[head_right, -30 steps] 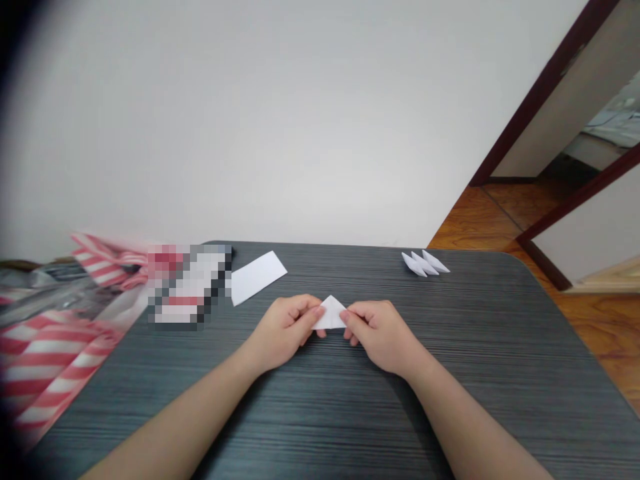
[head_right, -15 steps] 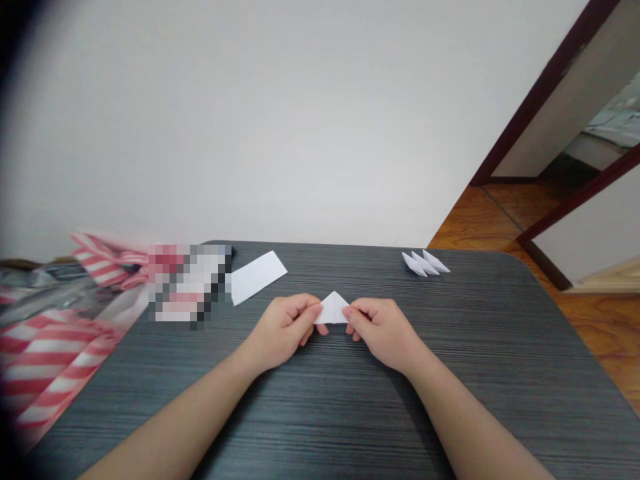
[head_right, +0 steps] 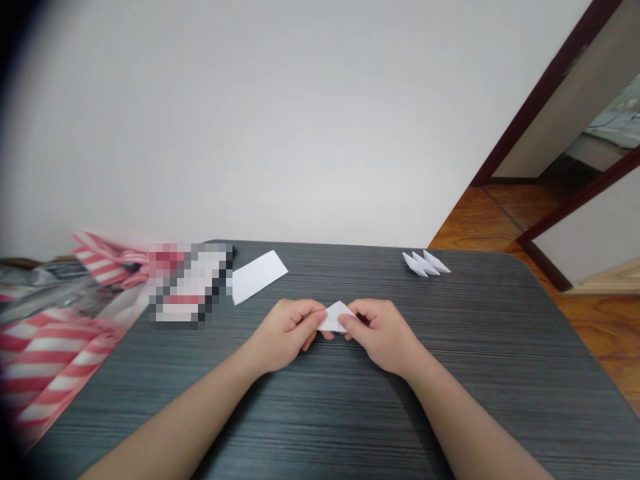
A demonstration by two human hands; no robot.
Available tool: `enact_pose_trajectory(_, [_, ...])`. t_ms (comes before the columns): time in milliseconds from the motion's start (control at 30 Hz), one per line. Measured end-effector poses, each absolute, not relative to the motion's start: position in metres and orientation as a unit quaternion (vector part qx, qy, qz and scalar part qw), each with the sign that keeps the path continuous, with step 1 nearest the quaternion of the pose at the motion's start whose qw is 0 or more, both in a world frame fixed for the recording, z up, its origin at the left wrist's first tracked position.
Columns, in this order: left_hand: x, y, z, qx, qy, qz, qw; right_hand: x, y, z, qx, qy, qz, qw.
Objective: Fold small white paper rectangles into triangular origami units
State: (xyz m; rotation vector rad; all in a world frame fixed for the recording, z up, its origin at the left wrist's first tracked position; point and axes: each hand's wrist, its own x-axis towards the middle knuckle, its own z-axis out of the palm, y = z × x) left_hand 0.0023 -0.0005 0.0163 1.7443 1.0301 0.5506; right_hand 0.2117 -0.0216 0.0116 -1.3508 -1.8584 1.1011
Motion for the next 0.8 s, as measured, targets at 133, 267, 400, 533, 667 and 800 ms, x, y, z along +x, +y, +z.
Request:
enact_pose_trajectory(133, [0.0015,-0.0004,0.0143,0.725,0.412,0.229,0.503,0.2116,-0.0215,0.0111,-0.514,-0.687,0.422,0.294])
enact_pose_trajectory(267, [0.0008,0.0004,0.0114,0.725,0.393,0.241,0.512,0.2111,-0.0218,0.0102,-0.510,-0.680,0.432,0.301])
enact_pose_trajectory(400, [0.0009,0.0015,0.0113,0.734,0.387,0.250,0.498,0.2095,-0.0213,0.0115,-0.504,-0.687,0.438,0.287])
enact_pose_trajectory(533, [0.0016,0.0022,0.0133,0.745,0.399,0.247,0.473,0.2085,-0.0210,0.0123,-0.507,-0.690,0.443,0.267])
enact_pose_trajectory(667, [0.0019,0.0022,0.0127,0.750,0.406,0.242,0.462,0.2083,-0.0214,0.0131,-0.509,-0.692,0.442,0.258])
enact_pose_trajectory(800, [0.0018,0.0016,0.0097,0.749,0.406,0.240,0.466,0.2074,-0.0218,0.0141,-0.510,-0.694,0.439,0.255])
